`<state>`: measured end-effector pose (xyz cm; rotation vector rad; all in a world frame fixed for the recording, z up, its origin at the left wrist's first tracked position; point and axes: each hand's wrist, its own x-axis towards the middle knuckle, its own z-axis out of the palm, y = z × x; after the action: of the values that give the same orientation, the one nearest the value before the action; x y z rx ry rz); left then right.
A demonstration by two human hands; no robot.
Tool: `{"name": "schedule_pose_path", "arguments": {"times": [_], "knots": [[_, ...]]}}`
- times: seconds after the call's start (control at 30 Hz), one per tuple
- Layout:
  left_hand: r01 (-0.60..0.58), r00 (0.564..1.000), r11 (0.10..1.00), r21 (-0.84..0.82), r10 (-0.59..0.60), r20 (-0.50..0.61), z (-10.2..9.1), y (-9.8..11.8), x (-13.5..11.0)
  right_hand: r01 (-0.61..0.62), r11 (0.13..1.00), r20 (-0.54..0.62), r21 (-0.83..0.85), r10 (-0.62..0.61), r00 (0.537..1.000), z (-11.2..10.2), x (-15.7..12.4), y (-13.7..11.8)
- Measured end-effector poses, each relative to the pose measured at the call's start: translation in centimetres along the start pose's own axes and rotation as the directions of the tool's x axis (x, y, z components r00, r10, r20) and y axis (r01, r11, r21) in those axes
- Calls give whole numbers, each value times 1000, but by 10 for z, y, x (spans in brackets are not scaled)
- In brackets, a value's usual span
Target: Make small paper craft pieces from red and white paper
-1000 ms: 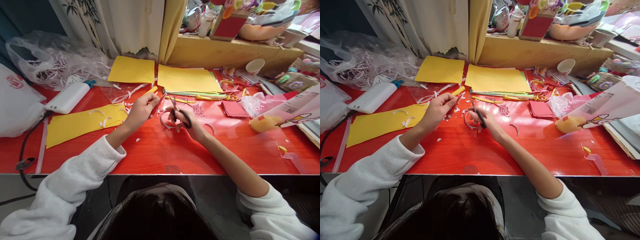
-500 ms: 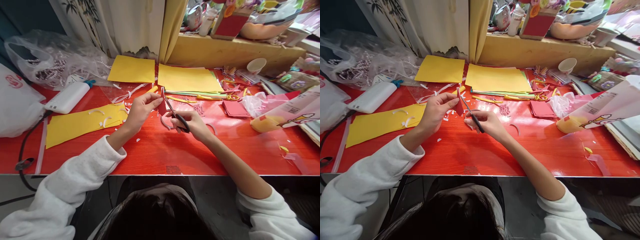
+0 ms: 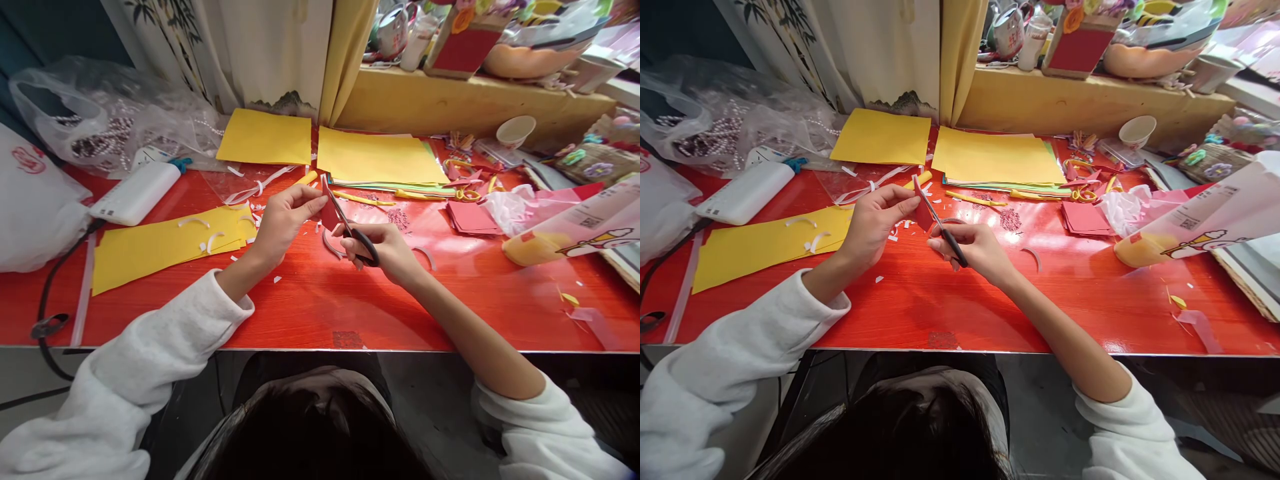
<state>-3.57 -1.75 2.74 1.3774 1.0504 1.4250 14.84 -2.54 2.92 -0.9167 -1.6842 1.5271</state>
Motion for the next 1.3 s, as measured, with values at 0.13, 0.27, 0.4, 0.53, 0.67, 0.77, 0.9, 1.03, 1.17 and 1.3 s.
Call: {"name": "schedule_pose_path", "arguments": {"times": [0.13,0.27,0.4,0.53,0.67,0.77,0.9,1.03,1.17,1.3], "knots": [[-13,1000,1000,-27,13,-11,1,-1,0,-3,1000,6,-3,3,1000,0,1,2],[-13,1000,1000,-27,13,-19,2,-1,-1,-12,1000,11,-13,12,1000,0,1,2],[3,1000,1000,-17,-3,-30,1,-1,-1,-16,1000,-4,-22,16,1000,2,2,2],[6,1000,1000,17,-6,-11,-1,3,0,-12,1000,-18,-23,11,1000,3,2,3],[-3,1000,998,60,2,17,-3,6,0,-13,1000,-24,-25,13,1000,3,1,3],[-18,1000,999,48,17,23,-4,3,2,-14,1000,-29,-7,13,999,3,1,1],[-38,999,999,17,38,19,-3,-2,2,-45,999,-41,29,46,998,4,0,1],[-43,999,999,0,43,33,0,-2,0,-60,997,-48,47,62,997,5,1,0],[-41,999,999,7,41,35,0,-2,-1,-37,999,-34,30,38,999,5,0,-1],[-40,998,999,28,39,49,0,-4,-1,-9,1000,-27,1,9,1000,4,-1,-1]]}}
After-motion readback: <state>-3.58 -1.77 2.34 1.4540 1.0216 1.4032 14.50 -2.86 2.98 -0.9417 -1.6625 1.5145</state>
